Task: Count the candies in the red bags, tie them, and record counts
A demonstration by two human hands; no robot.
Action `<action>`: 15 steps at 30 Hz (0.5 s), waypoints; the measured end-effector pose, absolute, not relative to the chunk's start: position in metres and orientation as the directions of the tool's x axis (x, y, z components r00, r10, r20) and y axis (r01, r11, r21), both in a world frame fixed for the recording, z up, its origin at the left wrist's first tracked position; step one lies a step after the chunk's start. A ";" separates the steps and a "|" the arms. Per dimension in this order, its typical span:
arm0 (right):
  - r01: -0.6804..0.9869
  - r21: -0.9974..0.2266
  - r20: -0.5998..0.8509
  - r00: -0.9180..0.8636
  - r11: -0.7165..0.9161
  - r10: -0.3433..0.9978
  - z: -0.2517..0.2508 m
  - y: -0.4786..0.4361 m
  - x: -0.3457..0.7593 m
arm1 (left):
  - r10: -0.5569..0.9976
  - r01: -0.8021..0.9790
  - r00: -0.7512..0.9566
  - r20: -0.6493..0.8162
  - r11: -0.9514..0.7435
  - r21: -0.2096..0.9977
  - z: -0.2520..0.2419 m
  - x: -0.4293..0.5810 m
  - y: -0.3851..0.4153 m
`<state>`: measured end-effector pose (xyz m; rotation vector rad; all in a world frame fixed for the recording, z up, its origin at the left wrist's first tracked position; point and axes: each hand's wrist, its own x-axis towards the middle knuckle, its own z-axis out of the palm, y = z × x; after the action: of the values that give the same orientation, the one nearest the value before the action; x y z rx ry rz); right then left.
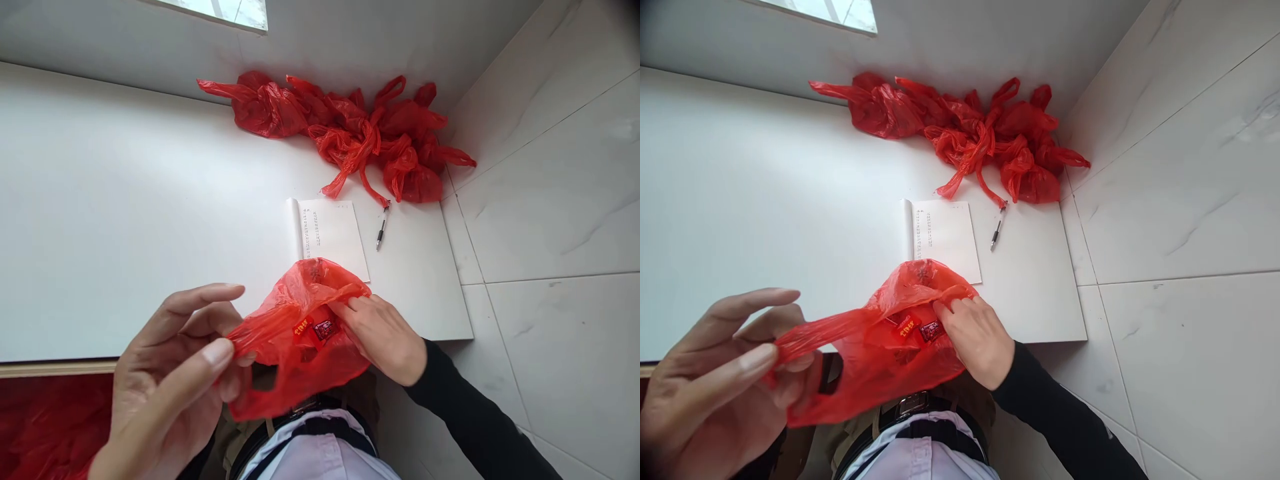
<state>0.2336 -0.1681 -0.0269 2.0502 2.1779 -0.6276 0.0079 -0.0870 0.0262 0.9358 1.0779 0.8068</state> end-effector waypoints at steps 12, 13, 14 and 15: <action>0.942 -0.334 -0.259 -0.059 -0.033 0.964 -0.052 -0.159 0.242 | 0.865 -0.096 0.235 -0.443 0.475 0.875 0.021 0.012 -0.086; 0.931 -0.362 -0.256 -0.062 -0.036 0.965 -0.052 -0.158 0.243 | 0.868 -0.078 0.209 -0.450 0.474 0.877 0.023 0.016 -0.087; 0.917 -0.395 -0.254 -0.059 -0.048 0.965 -0.052 -0.157 0.244 | 0.866 -0.055 0.196 -0.460 0.478 0.877 0.025 0.019 -0.087; 0.901 -0.429 -0.254 -0.052 -0.064 0.966 -0.052 -0.156 0.246 | 0.857 -0.034 0.200 -0.475 0.490 0.871 0.026 0.021 -0.088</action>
<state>0.2459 -0.1557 -0.0524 2.2461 2.2323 -0.8183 0.0210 -0.0876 0.0262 0.8583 1.2134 0.7440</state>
